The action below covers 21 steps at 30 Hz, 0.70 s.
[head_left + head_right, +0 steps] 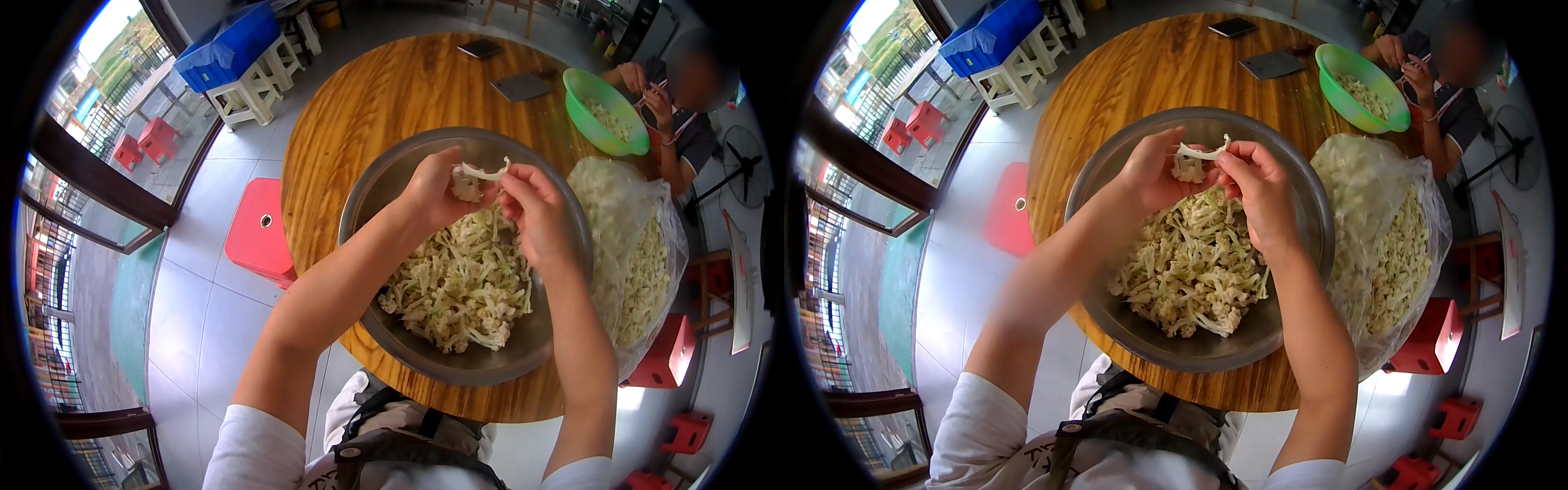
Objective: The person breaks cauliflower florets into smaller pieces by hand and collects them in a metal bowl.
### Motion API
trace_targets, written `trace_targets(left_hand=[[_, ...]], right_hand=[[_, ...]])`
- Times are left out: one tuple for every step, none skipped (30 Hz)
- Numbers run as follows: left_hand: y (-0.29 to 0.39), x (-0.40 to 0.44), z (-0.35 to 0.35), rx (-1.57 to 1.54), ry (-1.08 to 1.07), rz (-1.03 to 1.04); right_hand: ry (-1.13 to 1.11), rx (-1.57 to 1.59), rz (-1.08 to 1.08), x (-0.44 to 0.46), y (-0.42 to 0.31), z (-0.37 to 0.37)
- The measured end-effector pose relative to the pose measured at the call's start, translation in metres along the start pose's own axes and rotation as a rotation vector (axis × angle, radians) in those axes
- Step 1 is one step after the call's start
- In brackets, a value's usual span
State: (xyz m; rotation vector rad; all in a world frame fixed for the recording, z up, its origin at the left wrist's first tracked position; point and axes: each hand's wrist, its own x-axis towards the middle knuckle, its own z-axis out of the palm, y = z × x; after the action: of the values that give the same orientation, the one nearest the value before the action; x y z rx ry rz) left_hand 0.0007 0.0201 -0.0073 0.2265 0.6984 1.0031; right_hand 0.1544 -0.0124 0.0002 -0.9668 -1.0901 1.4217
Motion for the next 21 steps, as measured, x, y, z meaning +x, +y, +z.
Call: trace_targets(left_hand=[[0.0, 0.002, -0.002, 0.001, -0.033, -0.017], [0.001, 0.005, -0.004, 0.002, -0.065, -0.032], [0.002, 0.006, -0.005, 0.003, -0.098, -0.047], [0.002, 0.005, -0.004, -0.007, -0.102, -0.039], [0.002, 0.004, -0.004, -0.016, -0.106, -0.029], [0.003, 0.002, -0.001, -0.026, -0.11, -0.021], [0.004, -0.001, 0.002, -0.025, -0.102, -0.01], [0.005, -0.005, 0.006, -0.025, -0.095, 0.0], [0.006, -0.008, 0.008, -0.023, -0.089, 0.01], [0.006, -0.008, 0.008, -0.02, -0.114, 0.024], [0.006, -0.007, 0.007, -0.017, -0.137, 0.039], [0.006, -0.007, 0.006, -0.014, -0.161, 0.053], [0.006, -0.009, 0.006, 0.016, -0.172, 0.068], [0.005, -0.011, 0.007, 0.047, -0.183, 0.082], [0.004, -0.013, 0.008, 0.078, -0.194, 0.097], [0.004, -0.012, 0.007, 0.155, -0.222, 0.097], [0.003, -0.011, 0.006, 0.233, -0.25, 0.095], [0.002, -0.01, 0.005, 0.311, -0.28, 0.093], [0.001, -0.008, 0.004, 0.339, -0.289, 0.09], [0.0, -0.006, 0.002, 0.366, -0.298, 0.088], [-0.001, -0.005, 0.002, 0.394, -0.307, 0.085]], right_hand=[[0.034, 0.039, -0.004, 0.001, 0.0, -0.001], [0.067, 0.077, -0.008, 0.002, 0.0, -0.003], [0.104, 0.11, -0.011, 0.001, -0.003, -0.003], [0.151, 0.112, -0.021, 0.001, -0.003, -0.005], [0.197, 0.114, -0.031, 0.003, -0.003, -0.007], [0.243, 0.117, -0.04, 0.004, -0.003, -0.008], [0.286, 0.07, -0.082, 0.004, -0.003, -0.007], [0.299, 0.0, -0.103, 0.005, -0.002, -0.007], [0.313, -0.069, -0.125, 0.006, 0.0, -0.008], [0.328, -0.139, -0.146, 0.006, 0.001, -0.009], [0.348, -0.258, -0.193, 0.004, 0.001, -0.007], [0.367, -0.377, -0.241, 0.001, -0.001, -0.002], [0.385, -0.497, -0.287, -0.002, -0.002, 0.002], [0.305, -0.482, -0.261, -0.003, -0.004, 0.003], [0.225, -0.467, -0.235, -0.005, -0.005, 0.004], [0.144, -0.451, -0.209, -0.005, -0.006, 0.005], [0.129, -0.447, -0.234, -0.003, -0.002, 0.006], [0.102, -0.493, -0.212, -0.004, -0.002, 0.007], [0.076, -0.54, -0.189, -0.004, -0.002, 0.007], [0.048, -0.587, -0.166, -0.005, -0.002, 0.007], [0.056, -0.619, -0.109, -0.006, -0.006, 0.008]])
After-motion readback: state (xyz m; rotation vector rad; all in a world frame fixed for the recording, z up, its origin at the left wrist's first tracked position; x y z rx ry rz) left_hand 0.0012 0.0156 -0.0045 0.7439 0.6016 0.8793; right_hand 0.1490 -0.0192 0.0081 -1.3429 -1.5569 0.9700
